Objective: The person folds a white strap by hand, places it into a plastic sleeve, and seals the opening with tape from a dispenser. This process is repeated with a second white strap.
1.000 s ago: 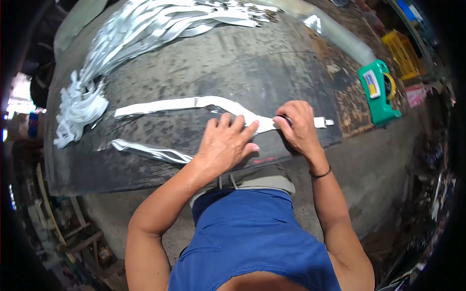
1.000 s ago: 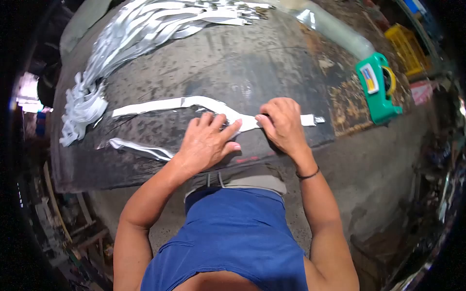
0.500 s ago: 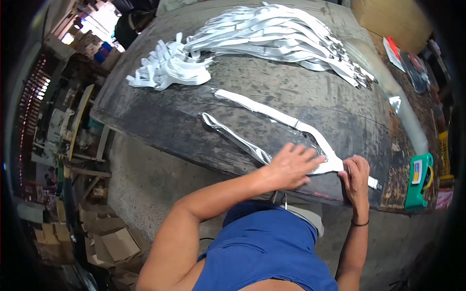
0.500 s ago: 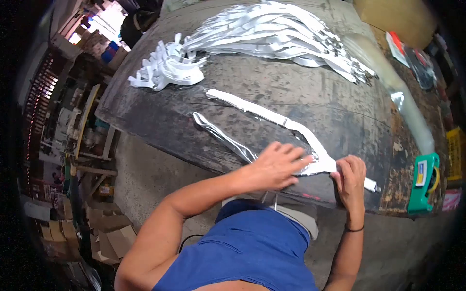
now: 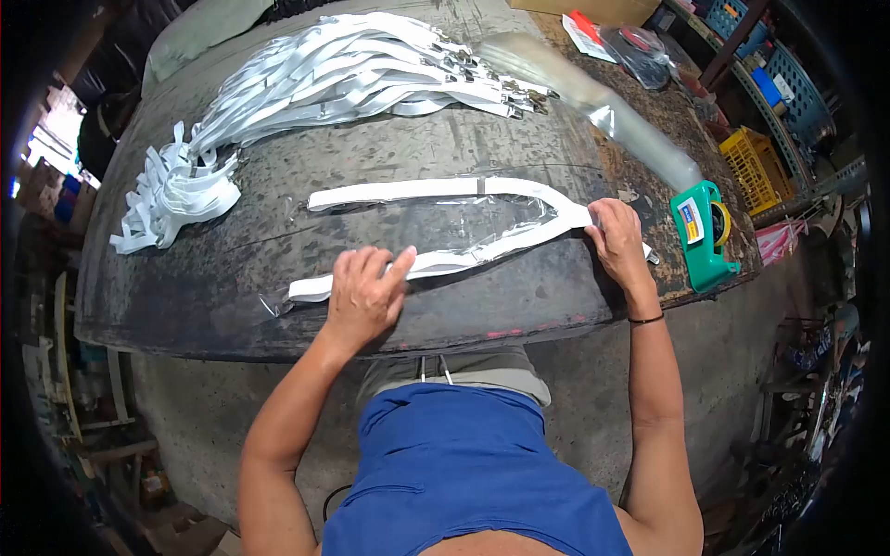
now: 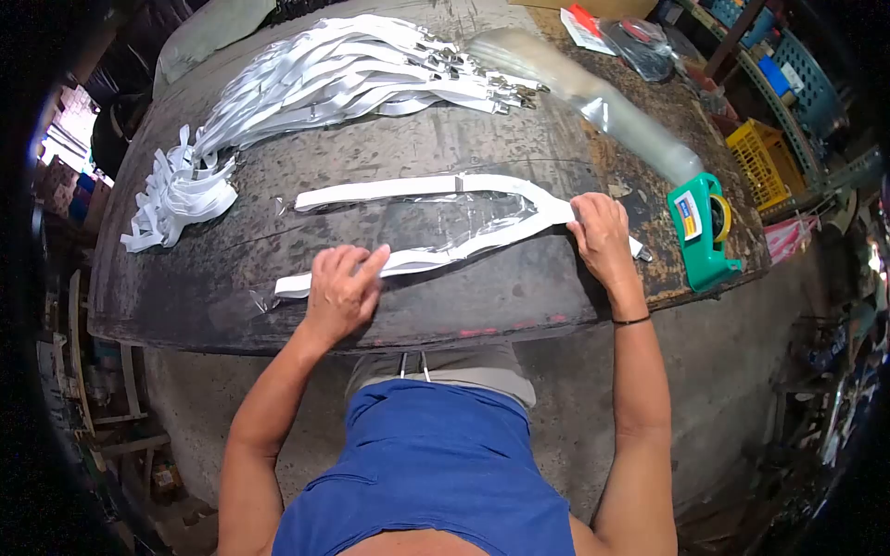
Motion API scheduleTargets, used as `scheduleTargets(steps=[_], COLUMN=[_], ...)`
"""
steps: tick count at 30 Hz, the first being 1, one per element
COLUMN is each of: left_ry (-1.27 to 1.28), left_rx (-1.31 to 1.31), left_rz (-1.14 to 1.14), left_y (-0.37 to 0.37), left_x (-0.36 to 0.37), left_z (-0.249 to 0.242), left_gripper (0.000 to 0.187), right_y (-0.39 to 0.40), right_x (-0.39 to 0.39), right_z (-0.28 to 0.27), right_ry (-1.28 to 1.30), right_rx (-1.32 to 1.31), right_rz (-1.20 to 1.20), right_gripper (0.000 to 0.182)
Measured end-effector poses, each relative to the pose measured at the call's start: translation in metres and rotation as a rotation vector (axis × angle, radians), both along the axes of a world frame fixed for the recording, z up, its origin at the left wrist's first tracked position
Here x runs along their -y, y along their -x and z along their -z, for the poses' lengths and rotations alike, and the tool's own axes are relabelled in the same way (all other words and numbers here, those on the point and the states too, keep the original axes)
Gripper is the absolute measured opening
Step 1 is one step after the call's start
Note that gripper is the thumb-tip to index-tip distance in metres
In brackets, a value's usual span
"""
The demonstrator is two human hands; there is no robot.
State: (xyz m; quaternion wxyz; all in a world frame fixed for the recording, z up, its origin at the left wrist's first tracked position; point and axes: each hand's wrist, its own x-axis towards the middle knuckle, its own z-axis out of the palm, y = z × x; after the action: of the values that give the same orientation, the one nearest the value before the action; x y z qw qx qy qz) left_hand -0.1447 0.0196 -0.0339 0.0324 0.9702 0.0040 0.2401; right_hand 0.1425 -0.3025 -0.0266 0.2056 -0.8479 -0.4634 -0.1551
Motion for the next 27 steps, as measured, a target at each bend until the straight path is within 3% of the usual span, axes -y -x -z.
scheduleTargets(steps=[2, 7, 9, 13, 17, 21, 22, 24, 27], left_ry=[0.167, 0.152, 0.064, 0.089, 0.117, 0.065, 0.111, 0.146, 0.169], left_rx=[-0.171, -0.339, -0.335, -0.392, -0.495, -0.345, -0.308, -0.342, -0.378], left_rz=[0.003, -0.124, -0.151, -0.19, -0.378, -0.35, -0.244, -0.104, -0.138], left_y=[0.014, 0.032, 0.033, 0.042, 0.055, 0.056, 0.055, 0.055, 0.053], left_x=[0.009, 0.016, 0.018, 0.02, 0.017, 0.011, 0.01, 0.009, 0.008], left_z=[0.008, 0.016, 0.016, 0.009, 0.006, 0.009, 0.008, 0.011, 0.012], left_gripper=[0.061, 0.074, 0.075, 0.078, 0.079, 0.081, 0.081, 0.08, 0.079], right_y=[0.007, 0.085, 0.119, 0.148, 0.146, 0.153, 0.154, 0.154, 0.154], right_x=[-0.001, -0.059, -0.084, -0.098, -0.102, -0.119, -0.122, -0.125, -0.131], right_z=[-0.004, -0.033, -0.034, 0.016, -0.004, -0.014, -0.008, 0.004, 0.001], right_ry=[0.104, 0.091, 0.121, 0.353, 0.415, 0.244, 0.24, 0.363, 0.423], right_rx=[-0.064, 0.06, 0.031, -0.068, -0.06, -0.056, -0.058, -0.066, -0.123], right_rz=[0.069, -0.021, -0.119, -0.186, -0.156, -0.271, -0.29, -0.332, -0.274], right_gripper=[0.059, 0.082, 0.083, 0.083, 0.081, 0.078, 0.078, 0.077, 0.074])
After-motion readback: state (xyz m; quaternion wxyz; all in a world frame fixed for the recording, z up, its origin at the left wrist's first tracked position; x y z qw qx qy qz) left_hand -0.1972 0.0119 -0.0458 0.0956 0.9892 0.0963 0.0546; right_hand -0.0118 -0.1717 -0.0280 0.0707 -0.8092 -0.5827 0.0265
